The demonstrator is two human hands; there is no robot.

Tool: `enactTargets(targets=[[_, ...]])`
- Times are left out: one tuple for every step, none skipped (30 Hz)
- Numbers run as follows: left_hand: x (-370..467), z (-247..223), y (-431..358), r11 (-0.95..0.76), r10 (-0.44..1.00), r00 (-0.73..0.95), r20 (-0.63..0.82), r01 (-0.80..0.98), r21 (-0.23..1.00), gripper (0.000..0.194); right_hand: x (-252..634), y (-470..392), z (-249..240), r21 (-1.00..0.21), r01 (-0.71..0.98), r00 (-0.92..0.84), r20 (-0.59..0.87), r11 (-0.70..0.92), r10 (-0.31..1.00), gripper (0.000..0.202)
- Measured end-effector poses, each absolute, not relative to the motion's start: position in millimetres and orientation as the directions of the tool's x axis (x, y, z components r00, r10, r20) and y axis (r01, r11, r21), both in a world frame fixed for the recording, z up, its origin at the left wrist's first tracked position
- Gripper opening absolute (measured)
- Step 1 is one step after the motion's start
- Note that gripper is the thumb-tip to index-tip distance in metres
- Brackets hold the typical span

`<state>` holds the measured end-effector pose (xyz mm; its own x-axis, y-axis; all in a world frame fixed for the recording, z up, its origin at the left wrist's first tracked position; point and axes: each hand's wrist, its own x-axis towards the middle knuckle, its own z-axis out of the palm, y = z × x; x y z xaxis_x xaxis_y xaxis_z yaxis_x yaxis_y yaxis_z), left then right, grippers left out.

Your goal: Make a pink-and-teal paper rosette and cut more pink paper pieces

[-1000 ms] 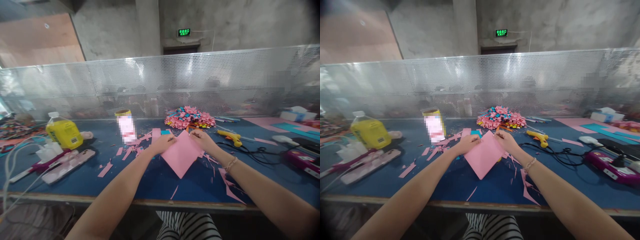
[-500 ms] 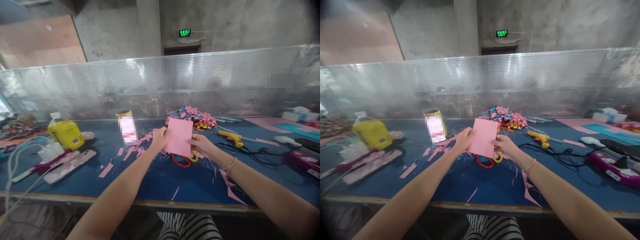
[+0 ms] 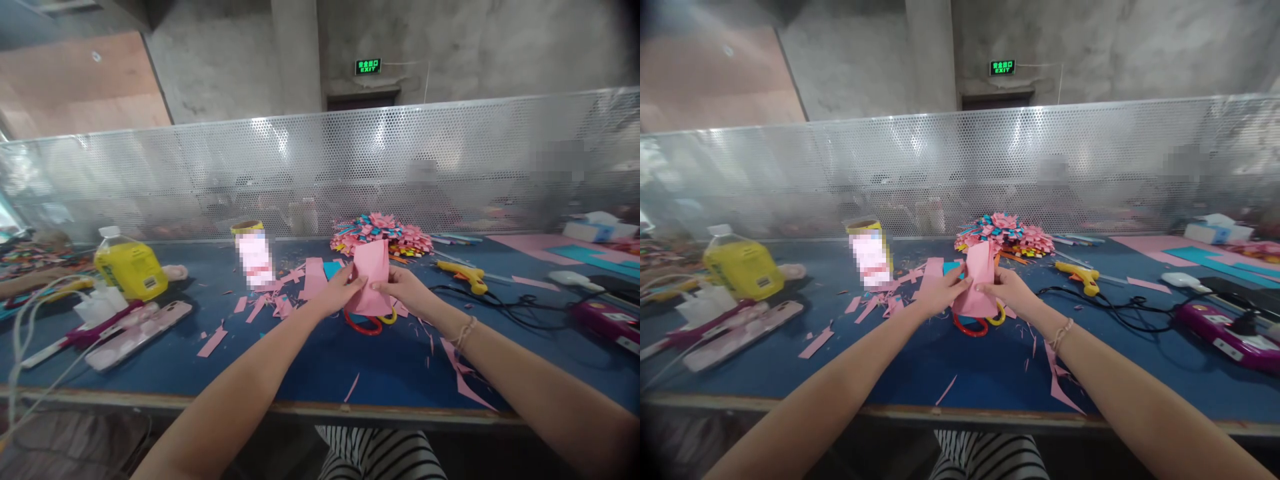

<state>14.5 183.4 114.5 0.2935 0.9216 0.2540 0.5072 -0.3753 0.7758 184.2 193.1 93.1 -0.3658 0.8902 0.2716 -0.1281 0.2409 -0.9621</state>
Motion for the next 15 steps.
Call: enactTargets(targets=[[17, 116, 179, -0.358, 0.921, 0.308, 0.239, 0.424, 0.832, 0.047, 184, 191, 94, -0.957, -0.115, -0.364, 0.289, 0.265, 0.886, 0.039], [19, 116, 176, -0.334, 0.917, 0.333, 0.221, 0.334, 0.881, 0.048, 183, 189, 95, -0.952, -0.102, -0.361, 0.304, 0.287, 0.881, 0.038], [20, 116, 173, -0.3, 0.906, 0.376, 0.194, 0.248, 0.921, 0.051, 183, 187, 96, -0.948, -0.088, -0.363, 0.317, 0.306, 0.877, 0.037], [21, 116, 172, -0.265, 0.89, 0.423, 0.172, 0.173, 0.949, 0.053, 182, 185, 97, -0.944, -0.076, -0.369, 0.327, 0.322, 0.87, 0.036], [22, 115, 171, -0.237, 0.873, 0.46, 0.161, 0.113, 0.965, 0.057, 181, 183, 98, -0.939, -0.067, -0.383, 0.336, 0.337, 0.861, 0.035], [22, 114, 171, -0.221, 0.86, 0.483, 0.162, 0.068, 0.973, 0.06, 180, 182, 99, -0.934, -0.061, -0.4, 0.345, 0.351, 0.849, 0.034], [23, 113, 171, -0.216, 0.855, 0.49, 0.171, 0.036, 0.976, 0.062, 179, 180, 99, -0.929, -0.061, -0.42, 0.356, 0.365, 0.835, 0.034], [23, 112, 171, -0.22, 0.854, 0.486, 0.186, 0.013, 0.975, 0.063, 178, 180, 99, -0.923, -0.064, -0.442, 0.368, 0.38, 0.818, 0.034], [23, 111, 172, -0.228, 0.853, 0.481, 0.2, -0.001, 0.974, 0.063, 177, 179, 99, -0.917, -0.07, -0.461, 0.38, 0.394, 0.802, 0.034], [24, 111, 172, -0.234, 0.852, 0.479, 0.21, -0.01, 0.972, 0.062, 177, 179, 99, -0.91, -0.075, -0.476, 0.392, 0.407, 0.788, 0.034], [24, 111, 172, -0.233, 0.851, 0.481, 0.211, -0.014, 0.972, 0.062, 177, 179, 98, -0.904, -0.078, -0.487, 0.403, 0.421, 0.775, 0.034], [23, 112, 173, -0.231, 0.851, 0.481, 0.209, -0.015, 0.973, 0.061, 177, 180, 98, -0.897, -0.08, -0.492, 0.415, 0.435, 0.765, 0.035], [23, 112, 173, -0.23, 0.855, 0.475, 0.208, -0.012, 0.973, 0.061, 177, 180, 97, -0.89, -0.084, -0.49, 0.429, 0.449, 0.759, 0.035], [22, 112, 174, -0.228, 0.862, 0.463, 0.207, -0.011, 0.974, 0.06, 178, 181, 96, -0.883, -0.091, -0.484, 0.444, 0.461, 0.754, 0.036], [21, 112, 174, -0.218, 0.871, 0.45, 0.199, -0.01, 0.976, 0.059, 179, 183, 95, -0.877, -0.101, -0.475, 0.458, 0.471, 0.751, 0.038]])
